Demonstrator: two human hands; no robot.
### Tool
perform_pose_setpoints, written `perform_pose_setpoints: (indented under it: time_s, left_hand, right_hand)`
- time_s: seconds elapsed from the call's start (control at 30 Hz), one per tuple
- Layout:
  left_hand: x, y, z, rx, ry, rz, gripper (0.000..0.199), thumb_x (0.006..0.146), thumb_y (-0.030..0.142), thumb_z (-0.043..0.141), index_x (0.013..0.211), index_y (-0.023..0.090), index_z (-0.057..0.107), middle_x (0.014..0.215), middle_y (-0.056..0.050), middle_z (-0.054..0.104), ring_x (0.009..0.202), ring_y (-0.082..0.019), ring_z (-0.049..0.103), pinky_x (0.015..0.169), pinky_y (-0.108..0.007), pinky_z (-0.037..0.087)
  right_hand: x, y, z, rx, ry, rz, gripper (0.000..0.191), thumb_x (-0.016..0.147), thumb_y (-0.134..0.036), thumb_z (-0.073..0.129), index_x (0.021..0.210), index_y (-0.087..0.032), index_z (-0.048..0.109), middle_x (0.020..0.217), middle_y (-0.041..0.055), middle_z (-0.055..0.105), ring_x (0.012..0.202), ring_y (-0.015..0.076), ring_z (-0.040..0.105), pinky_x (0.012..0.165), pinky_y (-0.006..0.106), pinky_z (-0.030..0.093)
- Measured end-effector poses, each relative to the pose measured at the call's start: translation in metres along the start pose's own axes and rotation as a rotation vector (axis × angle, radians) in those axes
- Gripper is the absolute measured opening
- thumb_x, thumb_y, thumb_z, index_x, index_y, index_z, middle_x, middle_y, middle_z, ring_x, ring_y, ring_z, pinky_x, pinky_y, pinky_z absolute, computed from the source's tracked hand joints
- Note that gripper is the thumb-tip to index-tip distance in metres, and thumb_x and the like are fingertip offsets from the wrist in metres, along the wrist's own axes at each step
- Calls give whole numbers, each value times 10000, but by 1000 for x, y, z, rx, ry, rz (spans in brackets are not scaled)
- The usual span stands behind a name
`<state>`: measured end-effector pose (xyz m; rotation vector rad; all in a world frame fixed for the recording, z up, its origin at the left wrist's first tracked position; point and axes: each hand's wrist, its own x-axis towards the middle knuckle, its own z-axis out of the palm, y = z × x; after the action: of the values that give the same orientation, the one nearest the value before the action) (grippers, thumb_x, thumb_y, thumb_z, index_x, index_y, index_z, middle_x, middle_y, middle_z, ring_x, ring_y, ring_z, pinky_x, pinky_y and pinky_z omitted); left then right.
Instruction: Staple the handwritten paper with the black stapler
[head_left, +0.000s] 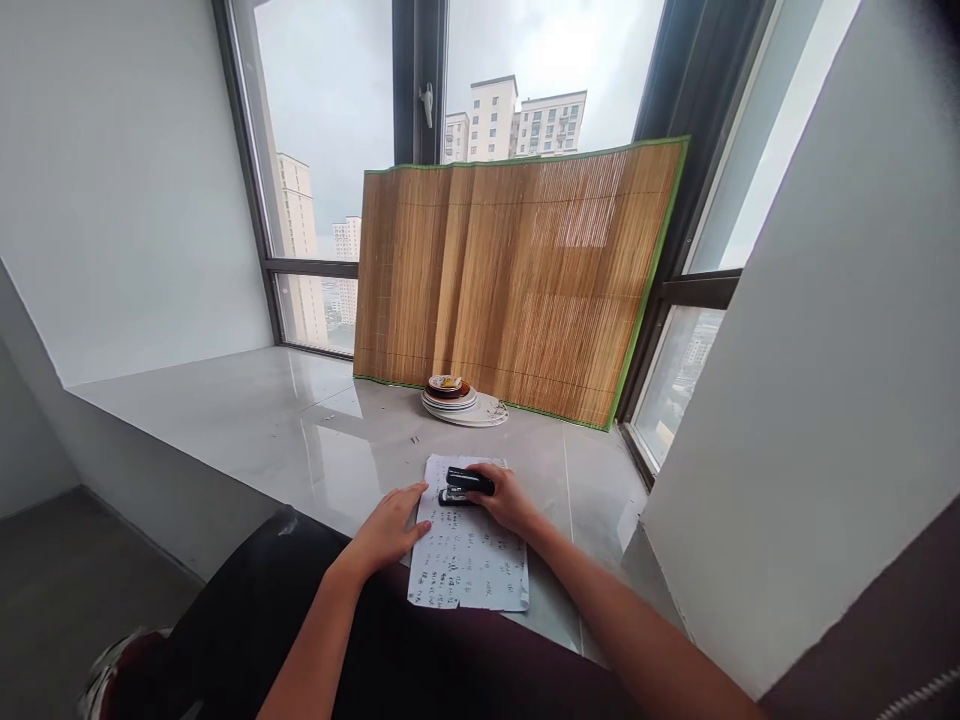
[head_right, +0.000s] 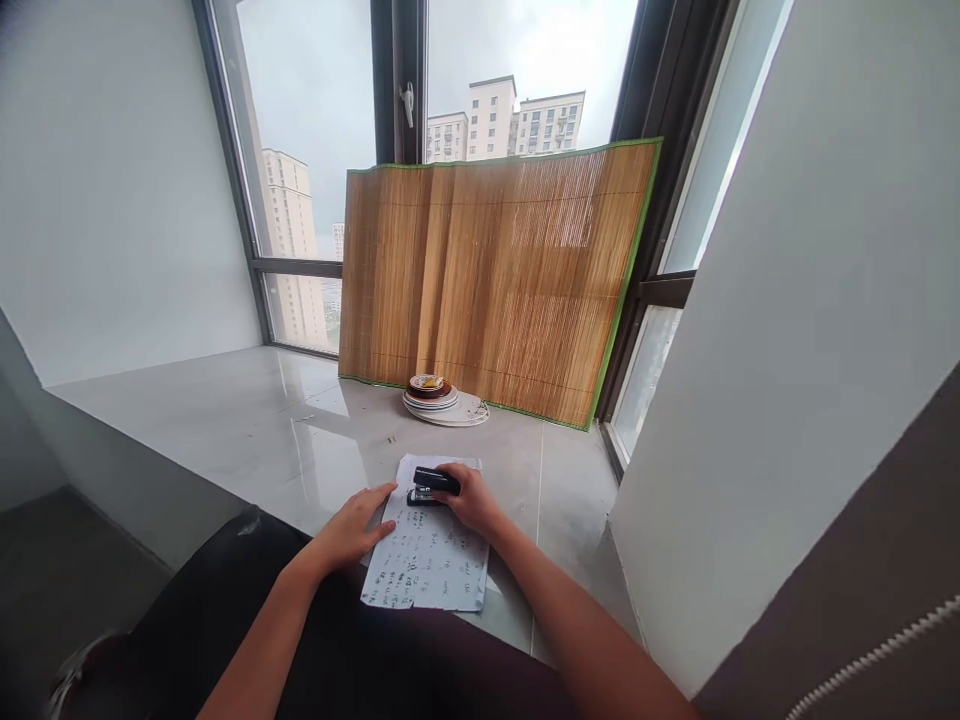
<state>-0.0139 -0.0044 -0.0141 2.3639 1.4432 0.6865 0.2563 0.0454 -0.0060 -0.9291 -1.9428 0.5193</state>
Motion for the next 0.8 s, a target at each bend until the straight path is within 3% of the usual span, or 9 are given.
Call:
perform_pose_setpoints:
  time_s: [0.07,0.13,0.2,0.27,0.33,0.4,0.8]
  left_hand:
    - [0,3,-1,9,-3,-6,646,925,364,586,1525,161,461,1579,-136,471,1474,-305,419,1262,-496,232]
    - [0,5,-2,21,-10,-10,636,925,366,579,1519,165,470,1578,-134,473,1475,-306,417,1258,-493,238]
    - [-1,7,-3,27,-20,-16,629,927,368,570,1516,170,474,1577,-131,475,1476,-308,415,1253,-492,248]
    - [-2,9,-5,24,-26,-21,628,926,368,568,1514,167,476,1574,-132,478,1473,-312,419,1246,-492,263]
    - [-2,11,-7,18,-26,-26,623,925,364,570,1510,167,481,1572,-132,482,1466,-313,430,1241,-490,272]
    - [-2,14,-9,16,-25,-26,617,924,357,573,1506,171,486,1569,-130,485,1460,-311,439,1239,-486,277]
    - [-3,17,-10,23,-36,-26,619,935,374,560,1510,160,480,1575,-132,476,1469,-307,426,1249,-483,258]
  right_hand:
    - [1,-4,-2,-5,34,-3,328,852,-362,722,1159,-248,725,1100,70,744,1013,260,663,887,383,510]
    - [3,-8,-6,2,158,17,258,908,-415,646,1064,-229,734,998,63,726,898,220,637,763,314,495]
    - [3,-8,-9,8,324,74,319,940,-467,575,806,-199,685,767,28,640,693,165,540,624,270,415]
    - [3,-5,-10,16,429,146,495,949,-522,520,569,-206,485,566,-23,426,551,119,358,539,269,293]
    - [2,0,-8,34,441,218,594,944,-585,477,505,-230,292,517,-46,239,519,101,218,514,291,187]
    - [1,4,-5,60,424,270,620,939,-634,435,508,-242,223,520,-46,186,518,99,176,515,306,152]
    - [6,9,-7,340,377,337,619,909,-632,482,450,-240,345,437,-36,324,448,111,303,517,291,289]
